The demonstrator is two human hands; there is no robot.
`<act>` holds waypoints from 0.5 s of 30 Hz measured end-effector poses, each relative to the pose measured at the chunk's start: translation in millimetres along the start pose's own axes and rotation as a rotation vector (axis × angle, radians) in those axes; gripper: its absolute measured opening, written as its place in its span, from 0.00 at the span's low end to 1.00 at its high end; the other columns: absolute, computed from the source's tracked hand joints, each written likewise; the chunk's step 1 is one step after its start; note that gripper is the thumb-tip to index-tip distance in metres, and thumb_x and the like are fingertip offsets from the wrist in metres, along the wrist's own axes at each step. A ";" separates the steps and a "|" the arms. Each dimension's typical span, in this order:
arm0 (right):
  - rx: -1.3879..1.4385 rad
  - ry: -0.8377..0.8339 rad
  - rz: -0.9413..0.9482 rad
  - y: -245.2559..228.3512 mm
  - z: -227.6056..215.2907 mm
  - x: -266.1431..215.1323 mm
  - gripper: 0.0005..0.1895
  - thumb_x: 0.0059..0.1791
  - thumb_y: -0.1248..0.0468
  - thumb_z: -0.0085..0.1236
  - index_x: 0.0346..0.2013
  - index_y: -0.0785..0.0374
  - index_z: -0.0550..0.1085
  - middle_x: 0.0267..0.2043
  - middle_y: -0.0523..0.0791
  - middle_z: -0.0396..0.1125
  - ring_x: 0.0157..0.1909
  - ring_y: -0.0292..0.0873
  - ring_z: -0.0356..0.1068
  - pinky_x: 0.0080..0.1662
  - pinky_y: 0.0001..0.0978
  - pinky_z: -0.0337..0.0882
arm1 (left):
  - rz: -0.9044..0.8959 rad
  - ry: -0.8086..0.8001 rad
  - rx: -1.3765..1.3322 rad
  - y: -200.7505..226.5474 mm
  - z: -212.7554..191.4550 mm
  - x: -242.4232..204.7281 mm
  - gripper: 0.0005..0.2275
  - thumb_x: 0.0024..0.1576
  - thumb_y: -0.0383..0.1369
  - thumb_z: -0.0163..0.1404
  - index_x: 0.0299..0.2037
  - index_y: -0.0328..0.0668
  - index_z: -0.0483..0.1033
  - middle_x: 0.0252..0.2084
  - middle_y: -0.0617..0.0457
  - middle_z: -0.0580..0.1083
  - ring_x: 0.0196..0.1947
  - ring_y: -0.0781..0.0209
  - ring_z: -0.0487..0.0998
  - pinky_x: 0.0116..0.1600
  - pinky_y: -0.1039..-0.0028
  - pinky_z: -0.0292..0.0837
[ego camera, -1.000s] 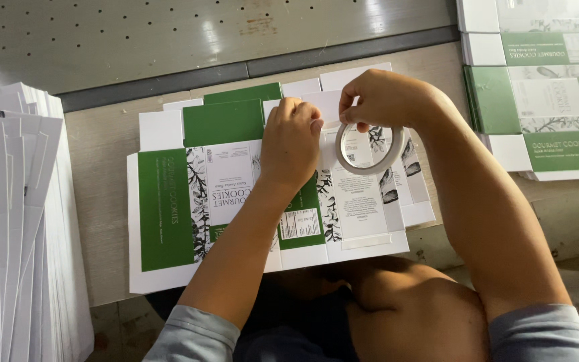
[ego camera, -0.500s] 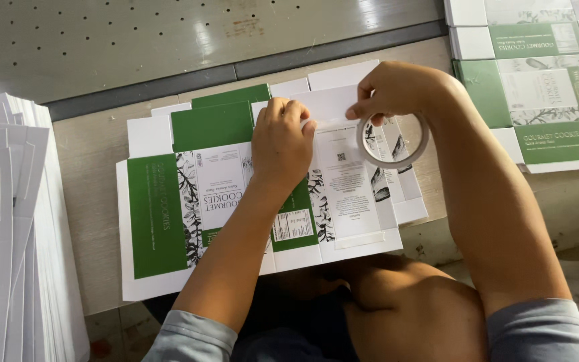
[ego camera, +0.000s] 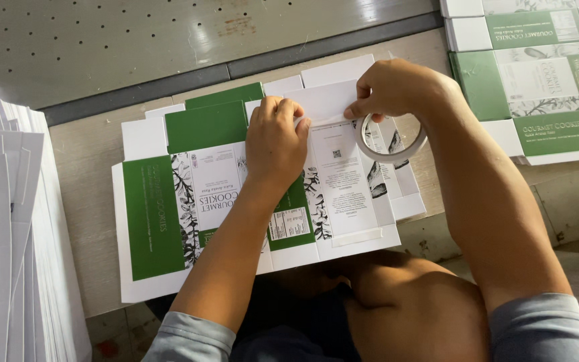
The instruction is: The person assembles flat-packed cardboard boxes labeled 'Gourmet Cookies' by folding the flaps and securing them with clear adhesive tape. They work on a table, repeatedly taping the edges of the boxes to form the final structure.
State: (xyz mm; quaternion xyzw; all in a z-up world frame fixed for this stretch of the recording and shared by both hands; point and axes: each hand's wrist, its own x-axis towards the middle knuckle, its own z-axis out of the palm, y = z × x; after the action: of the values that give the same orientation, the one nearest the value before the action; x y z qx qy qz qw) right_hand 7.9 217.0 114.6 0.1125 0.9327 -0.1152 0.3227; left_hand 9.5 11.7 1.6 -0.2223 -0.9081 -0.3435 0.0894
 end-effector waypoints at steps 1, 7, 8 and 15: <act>0.000 -0.002 -0.001 0.0 0.7 0.5 0.18 0.51 0.47 0.61 0.32 0.59 0.78 0.30 0.42 0.78 0.38 0.42 0.69 0.40 0.38 0.62 | -0.002 -0.001 0.000 0.0 -0.2 -0.3 0.04 0.57 0.33 0.53 0.38 0.44 0.75 0.41 0.51 0.70 0.41 0.46 0.72 0.47 0.59 0.70; 0.001 -0.006 0.004 -5.0 -6.2 -10.7 0.18 0.52 0.47 0.60 0.32 0.59 0.78 0.30 0.43 0.77 0.36 0.44 0.68 0.39 0.38 0.62 | 0.008 -0.002 -0.001 1.8 -2.6 1.1 0.04 0.57 0.32 0.53 0.38 0.44 0.74 0.41 0.50 0.71 0.42 0.47 0.72 0.48 0.60 0.69; 0.014 0.024 -0.001 -6.6 -9.4 -16.6 0.18 0.52 0.48 0.60 0.31 0.59 0.78 0.29 0.44 0.75 0.35 0.44 0.68 0.38 0.38 0.63 | -0.004 -0.012 0.007 2.0 -2.2 1.0 0.03 0.57 0.32 0.53 0.38 0.45 0.75 0.41 0.50 0.71 0.41 0.46 0.72 0.48 0.59 0.69; -0.048 0.109 0.008 -21.3 -18.3 -40.6 0.17 0.53 0.48 0.60 0.35 0.60 0.77 0.31 0.49 0.73 0.35 0.49 0.69 0.37 0.44 0.68 | -0.006 -0.030 0.036 3.9 -4.1 0.1 0.04 0.58 0.32 0.55 0.40 0.45 0.76 0.42 0.51 0.71 0.41 0.48 0.72 0.47 0.62 0.69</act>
State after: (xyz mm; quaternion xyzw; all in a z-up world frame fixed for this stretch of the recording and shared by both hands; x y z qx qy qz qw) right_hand 22.4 196.5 157.1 0.1144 0.9509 -0.0850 0.2747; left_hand 11.3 11.6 7.0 -0.2232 -0.9160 -0.3238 0.0789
